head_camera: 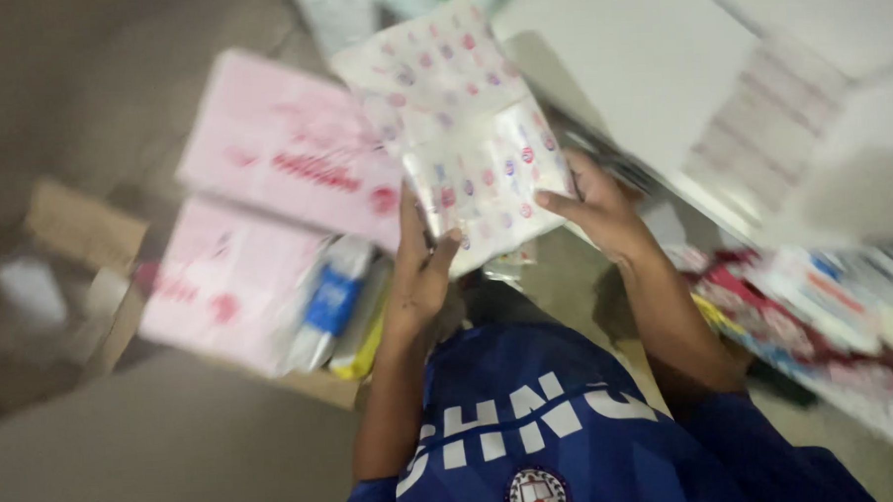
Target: The person organizes various supplies by taking stacks of hamburger wrappers, ice bags, and other packaged items from a cardboard box and placing them onto a white shelf. The person repeatedly moves between the box and the shelf to arrange the items.
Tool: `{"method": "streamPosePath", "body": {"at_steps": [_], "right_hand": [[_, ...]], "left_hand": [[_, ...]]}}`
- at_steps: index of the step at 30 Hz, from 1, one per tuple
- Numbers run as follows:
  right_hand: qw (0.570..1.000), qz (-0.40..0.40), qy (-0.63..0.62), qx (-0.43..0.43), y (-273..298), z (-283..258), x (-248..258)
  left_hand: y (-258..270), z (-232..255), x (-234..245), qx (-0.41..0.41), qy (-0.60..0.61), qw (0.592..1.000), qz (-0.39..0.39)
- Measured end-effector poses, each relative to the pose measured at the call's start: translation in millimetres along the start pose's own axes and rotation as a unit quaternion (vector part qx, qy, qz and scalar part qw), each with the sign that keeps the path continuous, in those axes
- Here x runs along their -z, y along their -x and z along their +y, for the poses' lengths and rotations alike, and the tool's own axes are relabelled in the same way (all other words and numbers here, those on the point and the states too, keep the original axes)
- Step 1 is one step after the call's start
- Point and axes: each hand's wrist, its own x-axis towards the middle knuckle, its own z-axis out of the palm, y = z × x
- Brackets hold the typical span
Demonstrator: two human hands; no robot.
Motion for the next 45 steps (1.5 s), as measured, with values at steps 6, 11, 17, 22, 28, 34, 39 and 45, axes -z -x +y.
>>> {"method": "streamPosePath", "body": {"at_steps": [6, 11, 17, 22, 28, 34, 39, 45], "right_hand": [[0.989, 0.140, -0.016, 0.051, 66.5, 9.4, 94.1], [0.942, 0.333, 0.020, 0.028, 103.6, 21.8, 158.4], [0.921, 0.374, 0.025, 0.102, 108.4, 74.4, 237.6], [0.893, 0.434, 0.081, 0.085, 102.1, 124.0, 283.0], [0.864, 0.439, 0.243, -0.047, 94.1, 103.1, 269.1], [0.828, 0.364, 0.423, -0.057, 90.2, 94.9, 264.7], [0.841, 0.378, 0.380, -0.066, 86.4, 77.0, 248.5], [0.901, 0.366, 0.234, 0.001, 88.9, 68.4, 241.1]], "left_hand": [[-62.4, -47.7, -95.6, -0.026, -0.161, 0.975, -0.153], [-126.0, -120.6, -186.1, -0.019, -0.114, 0.952, -0.285], [-172.5, -240.0, -271.9, 0.021, -0.115, 0.944, -0.308], [-174.2, -218.0, -293.6, -0.008, -0.305, 0.903, -0.304], [-187.2, -268.5, -320.9, -0.136, -0.302, 0.911, -0.247], [-204.1, -351.2, -352.5, -0.158, -0.277, 0.913, -0.255], [-205.1, -343.9, -359.2, -0.140, -0.187, 0.952, -0.196], [-215.5, -327.1, -378.8, 0.055, -0.410, 0.879, -0.236]]}}
